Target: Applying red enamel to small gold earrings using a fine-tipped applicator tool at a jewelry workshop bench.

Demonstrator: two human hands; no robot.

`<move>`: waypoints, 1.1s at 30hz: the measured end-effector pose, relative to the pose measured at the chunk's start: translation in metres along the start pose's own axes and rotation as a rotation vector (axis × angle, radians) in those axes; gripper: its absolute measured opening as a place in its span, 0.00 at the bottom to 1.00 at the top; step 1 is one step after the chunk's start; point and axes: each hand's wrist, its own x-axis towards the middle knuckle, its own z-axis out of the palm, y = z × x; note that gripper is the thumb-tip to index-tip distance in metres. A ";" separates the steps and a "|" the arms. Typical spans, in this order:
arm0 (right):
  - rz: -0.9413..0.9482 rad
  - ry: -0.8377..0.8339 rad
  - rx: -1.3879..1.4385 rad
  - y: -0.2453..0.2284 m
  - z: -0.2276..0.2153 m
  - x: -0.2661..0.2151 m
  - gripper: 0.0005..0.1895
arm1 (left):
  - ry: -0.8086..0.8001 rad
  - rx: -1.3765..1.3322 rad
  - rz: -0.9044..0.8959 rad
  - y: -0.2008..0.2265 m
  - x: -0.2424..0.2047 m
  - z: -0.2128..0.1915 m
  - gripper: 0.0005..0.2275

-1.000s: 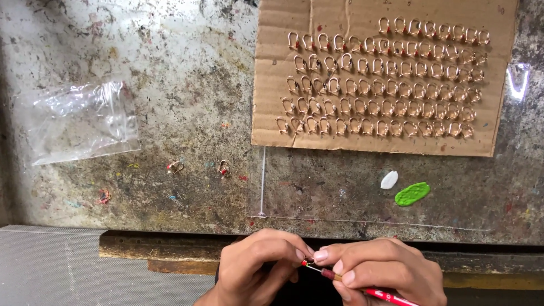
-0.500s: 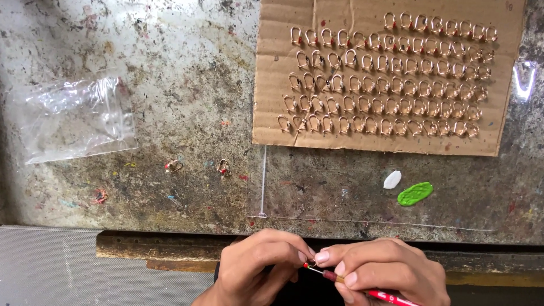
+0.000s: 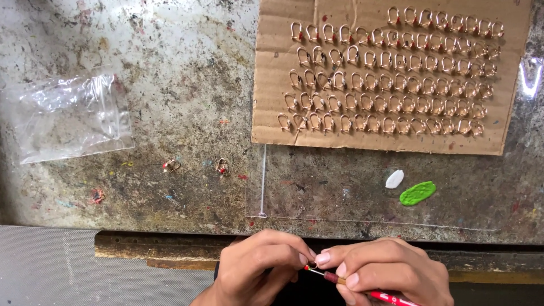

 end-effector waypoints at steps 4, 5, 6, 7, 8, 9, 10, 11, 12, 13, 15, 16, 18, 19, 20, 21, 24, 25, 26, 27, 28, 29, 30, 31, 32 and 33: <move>0.004 0.015 -0.019 -0.001 0.001 0.001 0.05 | 0.004 -0.004 0.013 -0.001 0.000 0.001 0.02; 0.004 0.014 -0.019 -0.002 0.001 0.002 0.05 | 0.005 -0.004 0.013 0.000 0.001 0.000 0.02; 0.009 0.006 -0.022 -0.002 0.000 0.002 0.05 | -0.002 0.001 0.017 0.000 0.002 0.000 0.03; 0.014 -0.001 -0.025 -0.003 0.000 0.002 0.06 | -0.009 0.007 0.021 0.001 0.003 -0.001 0.03; 0.015 -0.002 -0.024 -0.002 0.001 0.002 0.06 | -0.009 0.007 0.020 0.001 0.003 -0.001 0.03; 0.008 0.000 -0.018 -0.001 0.001 0.002 0.05 | -0.008 0.008 0.018 0.001 0.003 -0.001 0.03; 0.002 0.002 -0.012 -0.001 0.001 0.002 0.05 | -0.008 0.008 0.016 0.001 0.003 -0.001 0.03; 0.002 0.002 -0.012 -0.001 0.001 0.002 0.05 | -0.008 0.008 0.016 0.001 0.003 -0.001 0.03; 0.003 0.008 -0.023 -0.001 0.001 0.002 0.06 | -0.012 0.005 0.018 0.000 0.003 -0.001 0.03; 0.004 0.012 -0.033 -0.001 0.002 0.002 0.07 | -0.016 0.002 0.019 0.000 0.002 -0.001 0.03; 0.008 0.004 -0.038 -0.001 0.001 0.002 0.06 | -0.017 0.011 0.020 0.000 0.002 -0.001 0.03; 0.010 -0.003 -0.043 -0.001 0.001 0.002 0.05 | -0.019 0.020 0.023 0.000 0.002 -0.001 0.03; -0.001 0.001 -0.044 0.000 0.001 0.002 0.06 | -0.016 0.011 0.017 0.000 0.003 -0.001 0.04; -0.013 0.003 -0.044 0.001 0.001 0.003 0.08 | -0.010 0.005 0.010 0.001 0.003 -0.001 0.04; -0.012 0.002 -0.043 0.002 0.000 0.002 0.08 | -0.010 0.005 0.009 0.000 0.003 -0.001 0.04; -0.012 -0.010 -0.049 0.002 -0.001 0.002 0.06 | -0.008 0.005 0.014 0.000 0.003 -0.001 0.04; -0.005 0.007 -0.049 0.001 0.002 0.002 0.06 | -0.018 0.002 0.015 0.000 0.004 -0.001 0.03; -0.001 0.033 -0.042 0.001 0.003 0.003 0.08 | -0.026 0.003 0.011 0.001 0.004 -0.002 0.03; -0.001 0.033 -0.042 0.001 0.003 0.003 0.08 | -0.026 0.002 0.011 0.000 0.004 -0.002 0.03; -0.002 0.023 -0.042 0.001 0.002 0.003 0.08 | -0.024 -0.001 0.012 0.000 0.004 -0.002 0.03; -0.003 0.013 -0.041 0.002 0.002 0.003 0.09 | -0.022 -0.005 0.013 0.000 0.003 -0.002 0.03; -0.003 0.014 -0.041 0.001 0.003 0.003 0.09 | -0.023 -0.005 0.012 0.000 0.003 -0.002 0.03; -0.001 0.027 -0.046 0.001 0.003 0.003 0.08 | -0.025 -0.012 0.009 0.000 0.004 -0.002 0.03; 0.001 0.040 -0.050 0.001 0.004 0.003 0.08 | -0.026 -0.019 0.006 0.000 0.004 -0.002 0.03; 0.001 0.041 -0.050 0.001 0.004 0.002 0.08 | -0.027 -0.019 0.007 0.000 0.004 -0.002 0.03; -0.001 0.031 -0.040 0.002 0.003 0.002 0.08 | -0.023 -0.015 0.006 0.000 0.004 -0.002 0.03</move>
